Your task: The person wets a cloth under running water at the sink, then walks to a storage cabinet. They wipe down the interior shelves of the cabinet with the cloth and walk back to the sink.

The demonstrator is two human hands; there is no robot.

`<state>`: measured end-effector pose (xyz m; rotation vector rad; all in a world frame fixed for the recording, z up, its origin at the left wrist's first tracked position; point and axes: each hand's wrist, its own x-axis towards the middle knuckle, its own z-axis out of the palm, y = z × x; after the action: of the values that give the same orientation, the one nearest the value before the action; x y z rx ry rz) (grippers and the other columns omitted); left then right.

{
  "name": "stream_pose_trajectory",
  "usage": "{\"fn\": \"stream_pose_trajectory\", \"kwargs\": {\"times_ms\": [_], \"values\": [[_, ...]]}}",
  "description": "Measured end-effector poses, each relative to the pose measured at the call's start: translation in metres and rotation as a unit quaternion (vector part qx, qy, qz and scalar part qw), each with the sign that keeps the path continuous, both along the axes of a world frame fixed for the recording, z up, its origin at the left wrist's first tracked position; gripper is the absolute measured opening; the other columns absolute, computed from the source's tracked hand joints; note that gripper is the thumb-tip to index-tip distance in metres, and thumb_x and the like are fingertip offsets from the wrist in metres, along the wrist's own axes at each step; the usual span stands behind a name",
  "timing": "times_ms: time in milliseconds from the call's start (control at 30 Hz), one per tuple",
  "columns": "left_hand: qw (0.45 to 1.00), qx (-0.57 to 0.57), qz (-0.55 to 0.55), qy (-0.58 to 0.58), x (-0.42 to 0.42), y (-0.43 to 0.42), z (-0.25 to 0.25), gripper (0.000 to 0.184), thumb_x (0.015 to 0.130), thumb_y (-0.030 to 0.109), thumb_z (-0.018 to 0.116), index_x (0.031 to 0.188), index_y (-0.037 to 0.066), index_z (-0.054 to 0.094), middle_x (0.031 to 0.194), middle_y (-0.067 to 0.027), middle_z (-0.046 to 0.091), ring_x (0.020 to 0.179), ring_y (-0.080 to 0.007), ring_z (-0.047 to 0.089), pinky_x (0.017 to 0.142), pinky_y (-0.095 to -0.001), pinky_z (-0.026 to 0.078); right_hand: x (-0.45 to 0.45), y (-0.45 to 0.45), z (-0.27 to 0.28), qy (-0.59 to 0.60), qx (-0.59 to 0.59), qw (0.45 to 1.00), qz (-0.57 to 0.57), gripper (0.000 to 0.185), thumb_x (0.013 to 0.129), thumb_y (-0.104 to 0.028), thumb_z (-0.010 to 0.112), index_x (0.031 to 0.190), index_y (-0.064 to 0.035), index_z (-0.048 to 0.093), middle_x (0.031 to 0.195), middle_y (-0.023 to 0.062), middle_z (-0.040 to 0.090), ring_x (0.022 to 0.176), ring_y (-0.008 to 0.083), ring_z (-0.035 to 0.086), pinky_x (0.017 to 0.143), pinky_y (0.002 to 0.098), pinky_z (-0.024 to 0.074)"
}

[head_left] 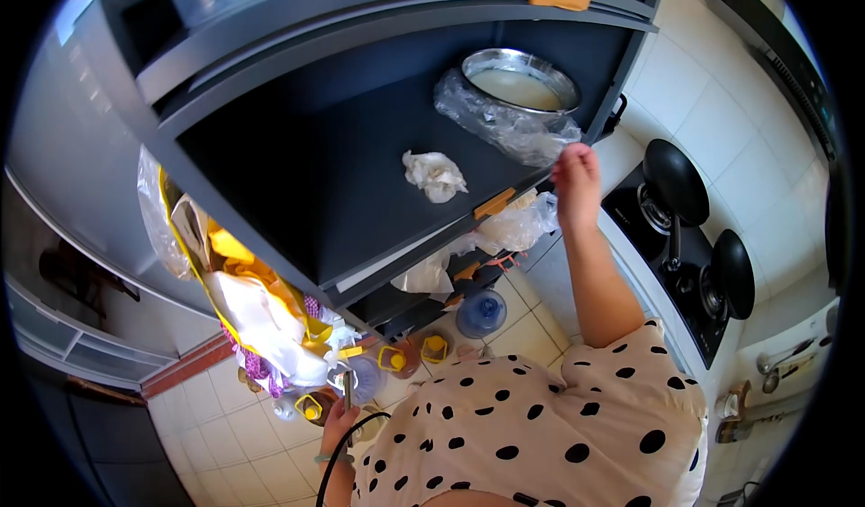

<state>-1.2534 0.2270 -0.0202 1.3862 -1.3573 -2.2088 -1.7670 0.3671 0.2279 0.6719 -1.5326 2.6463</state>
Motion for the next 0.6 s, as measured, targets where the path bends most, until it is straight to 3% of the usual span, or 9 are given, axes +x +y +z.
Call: {"fn": "stream_pose_trajectory", "kwargs": {"times_ms": [100,233,333,500,600], "values": [[1.0,-0.004,-0.01,0.01,-0.009,0.002,0.008,0.056,0.073,0.019,0.065,0.121,-0.002,0.046,0.09,-0.003,0.054,0.081,-0.0111,0.051,0.072,-0.0232,0.041,-0.054,0.028,0.004,-0.041,-0.04,0.995,-0.087,0.008,0.086,-0.014,0.053,0.093,-0.0112,0.052,0.078,0.0004,0.052,0.067,0.0103,0.05,0.059,0.0216,0.0411],[1.0,-0.004,-0.014,0.014,-0.012,0.004,0.005,0.054,0.074,0.017,0.064,0.12,-0.003,0.046,0.087,-0.0033,0.056,0.077,-0.0108,0.053,0.068,-0.0219,0.042,-0.106,0.04,0.013,-0.114,0.142,0.981,-0.068,0.022,0.084,-0.028,0.057,0.098,-0.0105,0.053,0.086,0.0004,0.053,0.076,0.011,0.049,0.064,0.0263,0.0444],[1.0,0.002,-0.004,0.004,-0.03,0.012,0.027,0.052,0.074,0.014,0.063,0.12,-0.003,0.047,0.089,-0.0045,0.057,0.078,-0.0122,0.055,0.069,-0.0231,0.044,-0.127,0.042,0.009,-0.187,0.215,0.958,-0.019,0.03,0.085,-0.033,0.056,0.104,-0.0097,0.053,0.093,0.0032,0.053,0.083,0.0145,0.05,0.069,0.0297,0.0456],[1.0,-0.006,0.003,0.0,-0.046,0.02,0.043,0.05,0.074,0.011,0.062,0.119,-0.004,0.047,0.091,-0.0061,0.058,0.079,-0.0134,0.057,0.071,-0.0247,0.046,-0.129,0.04,0.024,-0.299,0.164,0.934,0.108,0.064,0.083,-0.05,0.053,0.125,-0.0071,0.03,0.103,0.012,0.051,0.089,0.0217,0.054,0.074,0.0356,0.045],[1.0,-0.01,0.027,-0.002,-0.059,0.028,0.057,0.05,0.073,0.011,0.062,0.119,-0.004,0.047,0.09,-0.0057,0.058,0.078,-0.0129,0.057,0.07,-0.0238,0.046,-0.141,0.033,0.033,-0.328,0.151,0.921,0.148,0.07,0.082,-0.052,0.054,0.129,-0.0068,0.028,0.114,0.0169,0.047,0.097,0.0269,0.052,0.076,0.0368,0.045]]}}
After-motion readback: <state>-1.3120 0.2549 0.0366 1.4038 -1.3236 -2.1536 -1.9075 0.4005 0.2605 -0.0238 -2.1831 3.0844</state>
